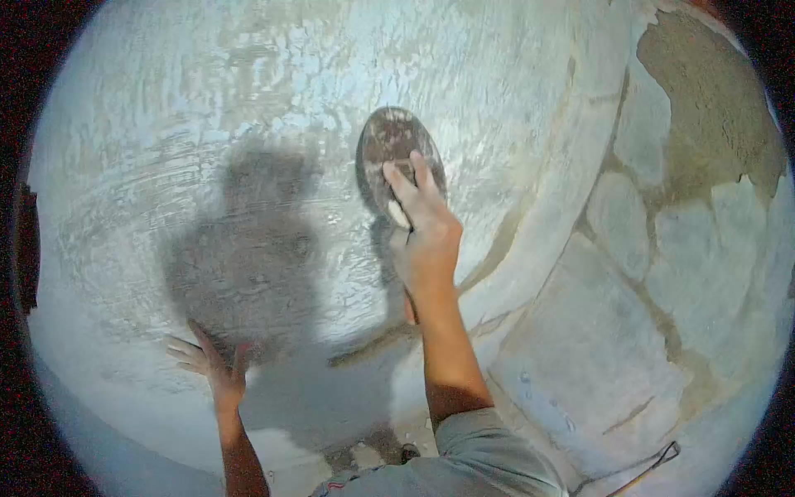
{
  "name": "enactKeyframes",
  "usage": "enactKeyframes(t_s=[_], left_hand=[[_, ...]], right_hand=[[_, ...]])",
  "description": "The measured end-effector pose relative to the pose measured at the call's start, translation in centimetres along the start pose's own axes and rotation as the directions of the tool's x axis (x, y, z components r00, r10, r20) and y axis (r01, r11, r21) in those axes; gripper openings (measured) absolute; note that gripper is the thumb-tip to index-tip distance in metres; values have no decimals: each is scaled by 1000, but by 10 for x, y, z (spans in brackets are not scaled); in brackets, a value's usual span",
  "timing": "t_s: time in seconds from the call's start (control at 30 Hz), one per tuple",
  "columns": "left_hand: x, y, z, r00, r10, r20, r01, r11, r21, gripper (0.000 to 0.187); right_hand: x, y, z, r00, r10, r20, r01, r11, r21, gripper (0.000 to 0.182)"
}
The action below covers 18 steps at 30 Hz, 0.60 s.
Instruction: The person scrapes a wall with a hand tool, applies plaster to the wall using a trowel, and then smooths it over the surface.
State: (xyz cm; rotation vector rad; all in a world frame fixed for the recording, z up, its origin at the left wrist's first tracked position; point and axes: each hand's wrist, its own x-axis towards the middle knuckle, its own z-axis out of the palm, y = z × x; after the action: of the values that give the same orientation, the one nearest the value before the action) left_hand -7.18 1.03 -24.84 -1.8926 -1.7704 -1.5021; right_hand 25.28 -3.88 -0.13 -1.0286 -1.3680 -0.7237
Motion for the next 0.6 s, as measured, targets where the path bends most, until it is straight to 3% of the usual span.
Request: enactKeyframes(t_s=[0.03, 0.1, 0.2, 0.27, 0.33, 0.4, 0.47, 0.6], left_hand=[[7, 6, -5, 1000, 3, 14, -4, 1000, 16, 97], [42, 22, -21, 972, 214, -99, -196, 966, 167, 77], [113, 62, -59, 844, 505, -183, -400, 818, 413, 61], [163, 85, -82, 783, 581, -224, -447, 775, 448, 55], [214, 105, -111, 742, 627, -237, -424, 713, 559, 55], [267, 124, -140, 568, 757, -323, -471, 621, 626, 56], [311, 137, -162, 541, 757, -367, -347, 598, 723, 54], [342, 149, -157, 434, 706, -559, -302, 699, 649, 53]], right_hand=[[-4, -3, 1, 1000, 3, 10, -3, 1000, -11, 69], [22, -6, -6, 999, -44, -1, 44, 999, -15, 69], [58, -9, -7, 999, -52, -13, 52, 997, 52, 71], [40, -1, -6, 994, -103, 22, 104, 995, -9, 69], [0, -2, -9, 996, -61, 68, 64, 997, -40, 71], [-21, -5, -7, 996, -40, 77, 45, 997, -68, 72], [-13, -1, -5, 995, -84, 47, 87, 995, -59, 73], [38, 1, -3, 995, -95, -4, 95, 995, 0, 72]])
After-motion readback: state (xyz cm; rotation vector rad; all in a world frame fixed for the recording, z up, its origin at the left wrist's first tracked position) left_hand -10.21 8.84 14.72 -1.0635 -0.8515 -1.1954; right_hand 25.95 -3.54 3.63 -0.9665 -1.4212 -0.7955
